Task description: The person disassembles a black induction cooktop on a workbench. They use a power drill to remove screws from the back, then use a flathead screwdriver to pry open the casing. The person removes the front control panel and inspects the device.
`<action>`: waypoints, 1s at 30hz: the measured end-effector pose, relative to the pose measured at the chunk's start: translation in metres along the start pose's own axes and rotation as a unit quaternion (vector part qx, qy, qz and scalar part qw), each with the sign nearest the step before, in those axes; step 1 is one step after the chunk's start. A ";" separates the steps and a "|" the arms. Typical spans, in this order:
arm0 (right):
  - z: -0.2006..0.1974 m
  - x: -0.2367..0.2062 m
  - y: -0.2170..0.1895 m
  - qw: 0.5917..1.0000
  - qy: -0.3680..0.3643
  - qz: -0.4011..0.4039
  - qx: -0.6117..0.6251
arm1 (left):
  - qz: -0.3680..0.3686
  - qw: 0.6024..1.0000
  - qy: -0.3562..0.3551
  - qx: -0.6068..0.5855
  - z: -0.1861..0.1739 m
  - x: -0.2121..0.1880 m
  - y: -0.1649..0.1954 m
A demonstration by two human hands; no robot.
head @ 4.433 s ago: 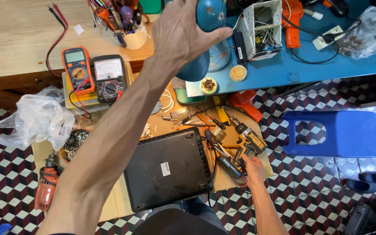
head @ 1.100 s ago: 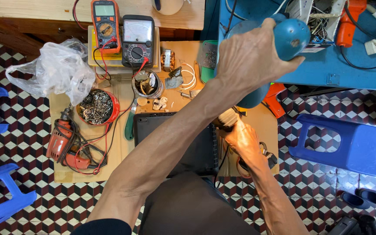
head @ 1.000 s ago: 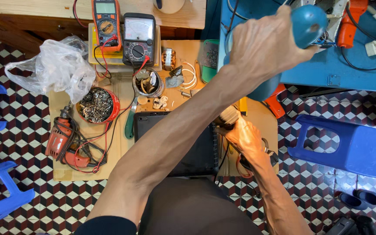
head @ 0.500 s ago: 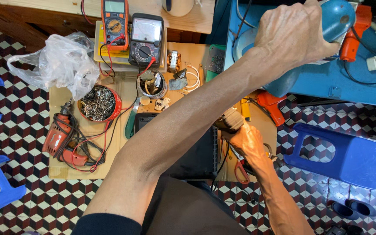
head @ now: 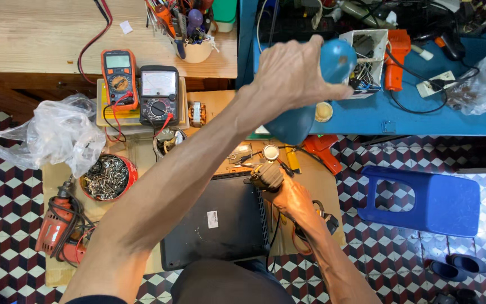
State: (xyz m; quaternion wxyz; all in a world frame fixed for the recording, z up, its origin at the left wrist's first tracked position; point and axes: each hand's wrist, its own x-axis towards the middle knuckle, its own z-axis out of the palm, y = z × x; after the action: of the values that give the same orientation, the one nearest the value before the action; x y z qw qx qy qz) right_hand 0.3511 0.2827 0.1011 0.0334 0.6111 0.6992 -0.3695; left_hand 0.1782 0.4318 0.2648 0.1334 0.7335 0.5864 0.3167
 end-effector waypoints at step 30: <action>-0.002 0.013 -0.016 0.995 -0.017 -0.097 0.028 | 0.019 0.994 0.096 -0.051 0.020 -0.004 -0.025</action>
State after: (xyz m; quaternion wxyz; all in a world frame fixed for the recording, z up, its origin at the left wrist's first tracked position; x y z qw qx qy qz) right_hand 0.3350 0.2947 0.1037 -0.0080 0.5347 0.7442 -0.4004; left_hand 0.1707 0.4388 0.2347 0.1077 0.7028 0.5657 0.4177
